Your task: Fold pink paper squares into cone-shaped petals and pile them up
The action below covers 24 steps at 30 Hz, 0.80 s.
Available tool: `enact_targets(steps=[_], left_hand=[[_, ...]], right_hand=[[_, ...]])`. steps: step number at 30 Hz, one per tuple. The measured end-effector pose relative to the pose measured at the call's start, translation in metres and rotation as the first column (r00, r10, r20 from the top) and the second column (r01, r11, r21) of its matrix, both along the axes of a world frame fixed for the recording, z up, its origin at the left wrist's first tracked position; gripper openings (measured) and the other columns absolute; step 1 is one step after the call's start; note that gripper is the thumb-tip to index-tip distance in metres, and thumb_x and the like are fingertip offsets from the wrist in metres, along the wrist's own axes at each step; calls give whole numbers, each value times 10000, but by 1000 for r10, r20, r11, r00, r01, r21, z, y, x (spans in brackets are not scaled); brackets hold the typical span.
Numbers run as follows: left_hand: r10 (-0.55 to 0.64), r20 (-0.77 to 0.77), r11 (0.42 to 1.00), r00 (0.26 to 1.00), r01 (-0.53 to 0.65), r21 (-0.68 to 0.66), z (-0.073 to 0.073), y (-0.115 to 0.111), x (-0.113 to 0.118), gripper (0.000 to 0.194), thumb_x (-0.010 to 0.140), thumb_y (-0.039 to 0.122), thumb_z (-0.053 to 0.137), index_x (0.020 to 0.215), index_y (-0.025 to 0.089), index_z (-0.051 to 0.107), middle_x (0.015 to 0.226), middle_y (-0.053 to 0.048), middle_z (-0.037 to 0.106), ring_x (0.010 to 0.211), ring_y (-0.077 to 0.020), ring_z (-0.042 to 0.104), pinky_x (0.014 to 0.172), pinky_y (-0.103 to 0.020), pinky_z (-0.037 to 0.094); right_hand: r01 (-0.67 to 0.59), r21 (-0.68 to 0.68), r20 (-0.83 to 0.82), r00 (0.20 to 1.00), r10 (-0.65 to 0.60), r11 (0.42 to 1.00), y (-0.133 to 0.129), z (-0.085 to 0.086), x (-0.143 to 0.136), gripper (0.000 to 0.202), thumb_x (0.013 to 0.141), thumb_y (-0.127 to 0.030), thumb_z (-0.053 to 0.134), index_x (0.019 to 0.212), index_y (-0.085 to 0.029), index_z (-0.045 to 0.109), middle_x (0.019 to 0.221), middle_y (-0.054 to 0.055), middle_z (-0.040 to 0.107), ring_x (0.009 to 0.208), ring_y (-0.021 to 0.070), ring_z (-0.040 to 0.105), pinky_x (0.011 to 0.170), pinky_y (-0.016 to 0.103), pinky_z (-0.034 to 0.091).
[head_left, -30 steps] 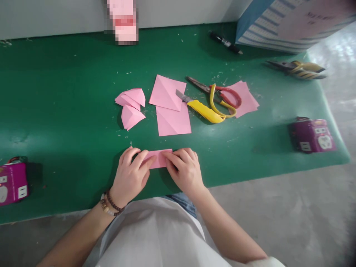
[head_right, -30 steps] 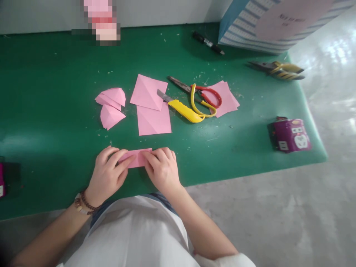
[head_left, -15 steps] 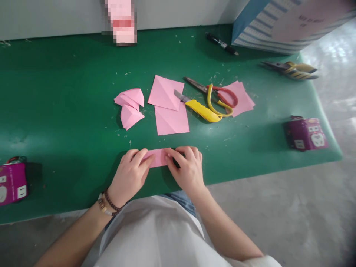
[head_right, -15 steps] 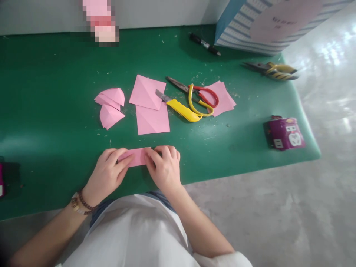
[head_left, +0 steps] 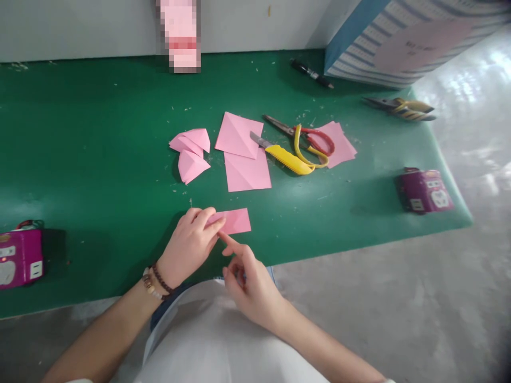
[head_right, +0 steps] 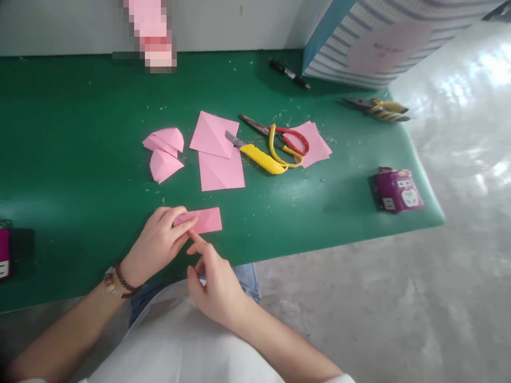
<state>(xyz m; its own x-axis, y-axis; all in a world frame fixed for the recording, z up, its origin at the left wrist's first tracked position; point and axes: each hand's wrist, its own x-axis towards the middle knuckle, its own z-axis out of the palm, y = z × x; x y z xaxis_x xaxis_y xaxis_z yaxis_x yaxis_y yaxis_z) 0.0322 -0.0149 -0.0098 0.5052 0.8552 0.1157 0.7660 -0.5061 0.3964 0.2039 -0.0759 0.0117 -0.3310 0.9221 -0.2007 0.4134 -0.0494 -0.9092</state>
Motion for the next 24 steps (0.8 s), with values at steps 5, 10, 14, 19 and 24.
enact_targets(steps=[5, 10, 14, 19, 24], left_hand=[[8, 8, 1000, 1000, -8, 5, 1, -1, 0, 242, 958, 188, 499, 1132, 166, 666, 1187, -109, 596, 1016, -245, 509, 863, -412, 514], [9, 7, 1000, 1000, -9, -3, 2, -1, 0, 245, 963, 214, 501, 1147, 176, 660, 1192, -109, 593, 1020, -245, 509, 866, -415, 510], [12, 21, 1000, 1000, -12, -16, 2, 0, 0, 267, 965, 210, 498, 1190, 176, 637, 1176, -105, 597, 992, -235, 514, 867, -414, 509], [6, 26, 1000, 1000, -6, -19, 2, 1, 0, 256, 960, 207, 504, 1167, 178, 651, 1161, -111, 597, 976, -234, 517, 858, -417, 513], [-53, 23, 998, 998, 53, -22, 4, 6, -5, 269, 937, 157, 513, 1154, 161, 673, 1146, -120, 578, 974, -237, 510, 875, -426, 518]], right_hand=[[20, -83, 1, 1000, -20, 996, 0, -3, 1, 217, 875, -151, 436, 1067, -242, 393, 1430, 155, 519, 538, 57, 573, 496, 236, 471], [85, -138, 27, 996, -82, 987, -3, -4, 8, 231, 876, -167, 459, 1081, -250, 393, 1421, 153, 536, 502, 66, 577, 510, 258, 507], [180, -157, 18, 984, -179, 971, -3, -7, 18, 217, 885, -179, 460, 1076, -255, 392, 1432, 157, 526, 483, 69, 577, 503, 269, 522], [280, -208, -4, 958, -287, 937, -1, -11, 35, 173, 909, -222, 457, 1058, -259, 377, 1400, 164, 556, 465, 79, 586, 476, 273, 521], [359, -82, 112, 930, -350, 930, 2, -11, 51, 145, 932, -267, 472, 1069, -254, 427, 1255, 118, 668, 437, 78, 523, 433, 258, 469]])
